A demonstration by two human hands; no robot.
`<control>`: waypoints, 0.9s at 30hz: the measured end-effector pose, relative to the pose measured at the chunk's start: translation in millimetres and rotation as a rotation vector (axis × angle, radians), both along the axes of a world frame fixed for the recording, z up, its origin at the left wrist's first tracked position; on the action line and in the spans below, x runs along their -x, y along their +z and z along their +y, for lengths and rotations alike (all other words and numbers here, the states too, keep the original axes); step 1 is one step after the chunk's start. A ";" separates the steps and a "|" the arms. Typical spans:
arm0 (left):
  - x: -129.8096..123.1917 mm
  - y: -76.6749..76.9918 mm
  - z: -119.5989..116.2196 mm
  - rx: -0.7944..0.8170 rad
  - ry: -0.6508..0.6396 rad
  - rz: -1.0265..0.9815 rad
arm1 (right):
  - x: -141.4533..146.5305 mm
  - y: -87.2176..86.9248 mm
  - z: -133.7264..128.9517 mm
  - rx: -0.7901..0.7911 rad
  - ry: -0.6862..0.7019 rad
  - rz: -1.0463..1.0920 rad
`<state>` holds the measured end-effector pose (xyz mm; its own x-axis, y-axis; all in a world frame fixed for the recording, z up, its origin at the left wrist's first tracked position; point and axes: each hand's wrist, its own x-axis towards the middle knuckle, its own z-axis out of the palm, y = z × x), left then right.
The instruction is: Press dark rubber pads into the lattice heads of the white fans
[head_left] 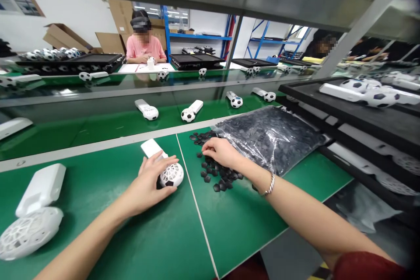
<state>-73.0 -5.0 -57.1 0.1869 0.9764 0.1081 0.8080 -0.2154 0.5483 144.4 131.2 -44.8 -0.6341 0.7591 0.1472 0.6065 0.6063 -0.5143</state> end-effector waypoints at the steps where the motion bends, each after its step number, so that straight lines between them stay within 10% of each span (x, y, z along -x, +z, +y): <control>1: -0.6 -1.3 -0.6 0.016 0.022 -0.020 | -0.8 -0.6 0.6 -0.005 0.015 -0.036; 14: 2.1 4.0 3.1 0.120 -0.035 -0.193 | 23.7 -2.9 -11.7 -0.170 0.186 -0.274; 21: -4.6 3.2 2.7 0.074 -0.031 -0.206 | 26.8 5.0 -51.3 0.182 0.361 0.289; 27: -5.2 3.2 1.8 0.056 -0.030 -0.215 | 32.0 -0.9 -61.3 0.130 0.416 0.324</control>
